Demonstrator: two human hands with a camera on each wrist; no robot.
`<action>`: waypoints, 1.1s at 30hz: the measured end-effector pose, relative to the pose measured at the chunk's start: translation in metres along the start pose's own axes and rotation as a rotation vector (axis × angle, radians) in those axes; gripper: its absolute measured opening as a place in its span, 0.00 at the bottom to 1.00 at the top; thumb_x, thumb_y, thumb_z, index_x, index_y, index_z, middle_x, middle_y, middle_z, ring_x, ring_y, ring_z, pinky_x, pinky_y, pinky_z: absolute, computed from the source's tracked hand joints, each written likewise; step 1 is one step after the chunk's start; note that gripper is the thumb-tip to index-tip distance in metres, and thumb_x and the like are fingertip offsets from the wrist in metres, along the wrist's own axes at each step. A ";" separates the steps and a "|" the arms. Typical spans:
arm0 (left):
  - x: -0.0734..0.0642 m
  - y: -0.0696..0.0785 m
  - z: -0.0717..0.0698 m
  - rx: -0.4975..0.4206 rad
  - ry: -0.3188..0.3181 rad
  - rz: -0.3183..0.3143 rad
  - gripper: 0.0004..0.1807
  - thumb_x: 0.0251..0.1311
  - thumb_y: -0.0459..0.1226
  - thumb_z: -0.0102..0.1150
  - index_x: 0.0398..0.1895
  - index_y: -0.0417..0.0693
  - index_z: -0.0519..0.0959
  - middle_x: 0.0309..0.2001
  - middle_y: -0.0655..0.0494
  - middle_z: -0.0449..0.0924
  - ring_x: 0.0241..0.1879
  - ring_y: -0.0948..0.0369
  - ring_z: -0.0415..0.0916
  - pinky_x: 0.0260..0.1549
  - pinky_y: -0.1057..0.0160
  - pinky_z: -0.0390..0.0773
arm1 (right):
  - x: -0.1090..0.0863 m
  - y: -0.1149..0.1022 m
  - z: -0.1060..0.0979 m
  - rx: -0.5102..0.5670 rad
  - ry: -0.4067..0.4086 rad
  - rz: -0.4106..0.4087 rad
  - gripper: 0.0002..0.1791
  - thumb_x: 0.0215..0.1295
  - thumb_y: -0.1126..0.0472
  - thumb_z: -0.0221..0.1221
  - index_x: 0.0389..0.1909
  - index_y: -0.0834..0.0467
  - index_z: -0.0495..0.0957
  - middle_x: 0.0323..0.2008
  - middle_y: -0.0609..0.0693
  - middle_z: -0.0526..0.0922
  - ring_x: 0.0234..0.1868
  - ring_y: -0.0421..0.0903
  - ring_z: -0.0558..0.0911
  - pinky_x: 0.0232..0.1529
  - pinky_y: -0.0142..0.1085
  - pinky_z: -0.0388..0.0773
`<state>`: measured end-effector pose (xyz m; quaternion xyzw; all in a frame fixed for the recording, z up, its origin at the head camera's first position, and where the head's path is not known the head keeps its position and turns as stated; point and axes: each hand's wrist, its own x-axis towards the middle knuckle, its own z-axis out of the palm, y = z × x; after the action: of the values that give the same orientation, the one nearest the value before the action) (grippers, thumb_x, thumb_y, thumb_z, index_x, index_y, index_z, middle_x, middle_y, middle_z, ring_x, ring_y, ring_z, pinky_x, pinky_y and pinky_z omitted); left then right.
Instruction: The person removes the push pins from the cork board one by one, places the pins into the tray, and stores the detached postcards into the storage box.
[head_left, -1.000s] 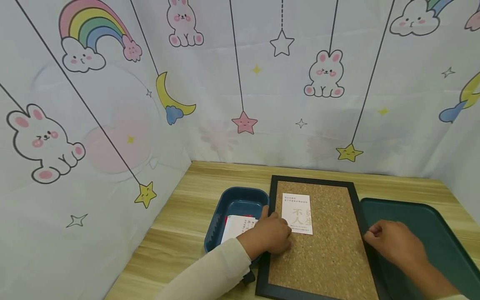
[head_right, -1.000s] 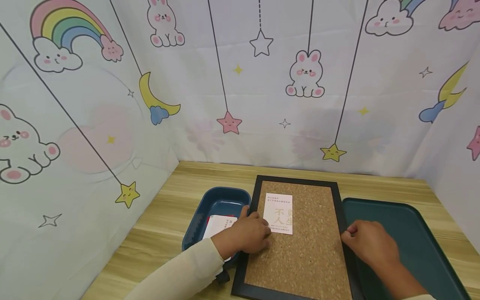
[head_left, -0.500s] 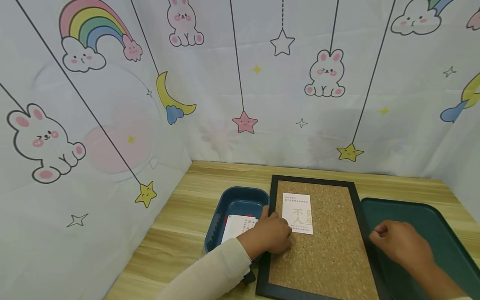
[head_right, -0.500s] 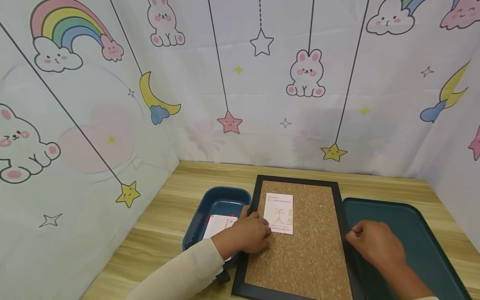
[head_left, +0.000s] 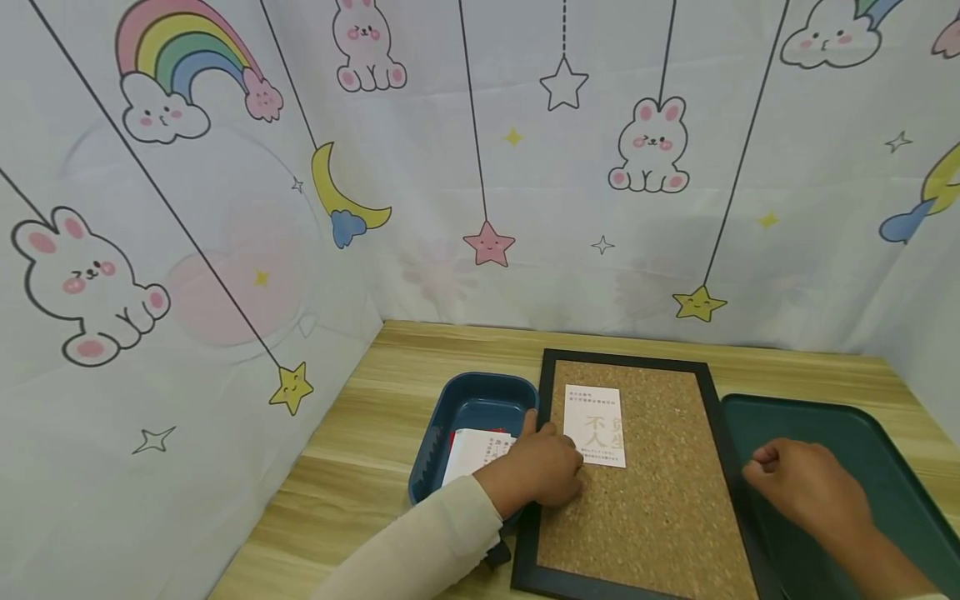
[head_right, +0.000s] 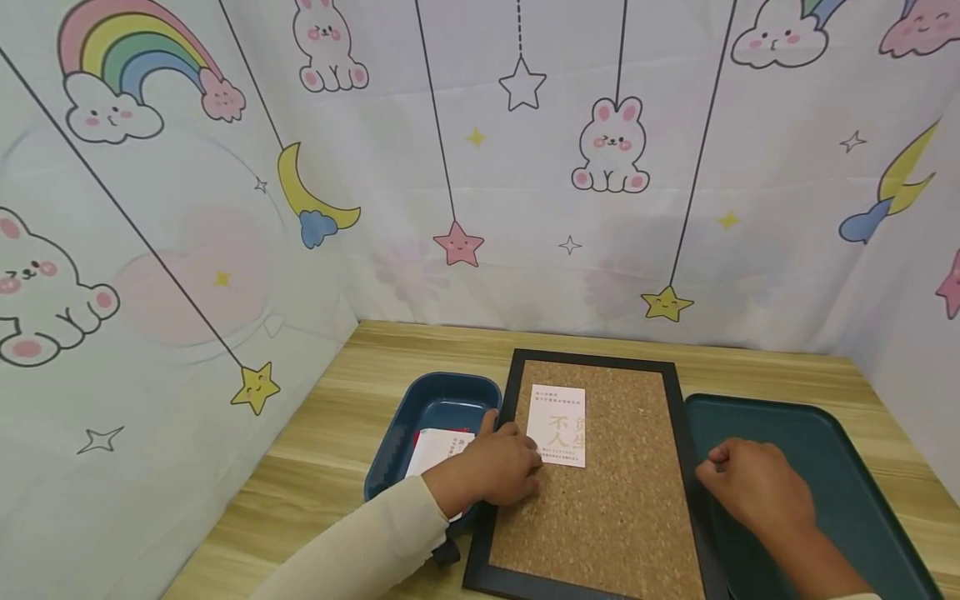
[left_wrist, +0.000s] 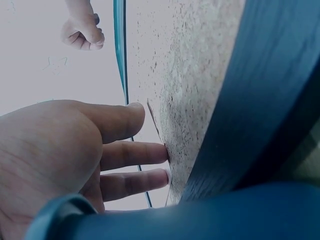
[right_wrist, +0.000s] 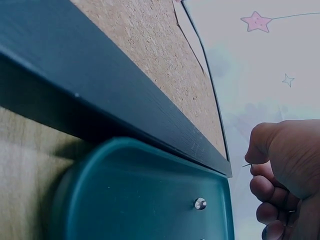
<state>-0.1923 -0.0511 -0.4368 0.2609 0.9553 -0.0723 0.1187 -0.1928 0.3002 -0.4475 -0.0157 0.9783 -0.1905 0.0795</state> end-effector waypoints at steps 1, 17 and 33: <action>0.000 0.000 0.000 0.000 0.001 0.000 0.17 0.71 0.56 0.57 0.56 0.67 0.85 0.51 0.69 0.81 0.59 0.59 0.69 0.71 0.40 0.45 | 0.000 0.000 0.000 0.000 0.000 0.001 0.23 0.67 0.50 0.63 0.50 0.67 0.81 0.40 0.60 0.85 0.33 0.50 0.83 0.28 0.49 0.77; -0.001 0.001 0.001 0.007 0.015 -0.001 0.17 0.70 0.57 0.57 0.55 0.68 0.85 0.51 0.69 0.81 0.59 0.59 0.70 0.71 0.40 0.46 | 0.001 -0.002 0.001 0.016 -0.002 -0.004 0.24 0.67 0.51 0.64 0.51 0.68 0.81 0.40 0.60 0.86 0.33 0.50 0.83 0.27 0.48 0.77; 0.001 0.000 0.002 -0.008 0.016 -0.006 0.16 0.70 0.57 0.57 0.54 0.69 0.85 0.50 0.70 0.81 0.59 0.59 0.70 0.72 0.39 0.45 | 0.006 -0.018 0.011 0.024 0.000 0.006 0.22 0.68 0.51 0.62 0.51 0.66 0.83 0.41 0.60 0.86 0.34 0.51 0.84 0.27 0.48 0.77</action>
<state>-0.1924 -0.0511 -0.4393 0.2583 0.9572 -0.0668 0.1119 -0.1970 0.2796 -0.4515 -0.0118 0.9760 -0.2022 0.0803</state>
